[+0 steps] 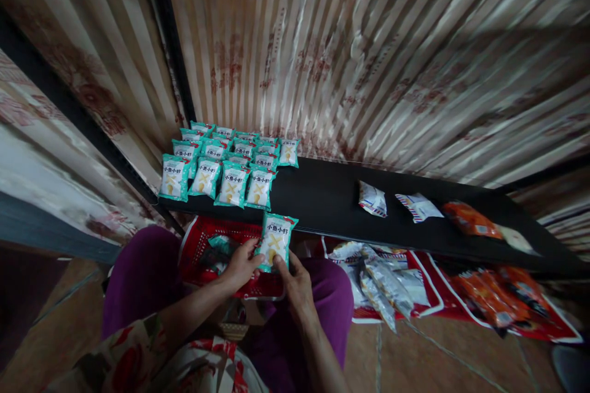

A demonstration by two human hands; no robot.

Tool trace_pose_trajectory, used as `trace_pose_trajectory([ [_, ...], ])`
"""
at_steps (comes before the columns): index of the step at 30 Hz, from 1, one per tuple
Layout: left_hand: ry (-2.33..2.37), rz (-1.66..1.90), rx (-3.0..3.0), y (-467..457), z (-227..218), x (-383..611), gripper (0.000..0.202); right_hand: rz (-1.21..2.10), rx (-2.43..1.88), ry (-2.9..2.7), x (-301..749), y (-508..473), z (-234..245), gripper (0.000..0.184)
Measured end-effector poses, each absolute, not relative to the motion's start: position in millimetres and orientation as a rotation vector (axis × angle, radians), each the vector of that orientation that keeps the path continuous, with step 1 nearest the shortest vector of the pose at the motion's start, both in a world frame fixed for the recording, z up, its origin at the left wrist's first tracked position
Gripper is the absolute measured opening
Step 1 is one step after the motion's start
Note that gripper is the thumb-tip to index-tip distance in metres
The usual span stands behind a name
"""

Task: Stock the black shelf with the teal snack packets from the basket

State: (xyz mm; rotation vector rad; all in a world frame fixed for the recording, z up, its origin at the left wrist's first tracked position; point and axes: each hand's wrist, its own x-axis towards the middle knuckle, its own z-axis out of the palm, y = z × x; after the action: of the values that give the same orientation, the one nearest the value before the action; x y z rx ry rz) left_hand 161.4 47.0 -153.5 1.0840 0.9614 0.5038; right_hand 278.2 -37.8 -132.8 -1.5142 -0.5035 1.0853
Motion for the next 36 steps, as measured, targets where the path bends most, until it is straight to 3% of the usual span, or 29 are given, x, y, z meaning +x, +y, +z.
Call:
trace_pose_trajectory([
  [10,1.017,0.484,1.283,60,-145,203,0.039,1.003,-1.695,-0.706,332,-20,-116,0.057],
  [20,1.233,0.526,1.801,81,-128,236,0.018,0.847,-1.782,-0.739,366,7,-115,0.051],
  [36,1.140,0.612,1.766,102,-126,277,0.047,0.748,-1.794,-0.763,415,69,-134,0.051],
])
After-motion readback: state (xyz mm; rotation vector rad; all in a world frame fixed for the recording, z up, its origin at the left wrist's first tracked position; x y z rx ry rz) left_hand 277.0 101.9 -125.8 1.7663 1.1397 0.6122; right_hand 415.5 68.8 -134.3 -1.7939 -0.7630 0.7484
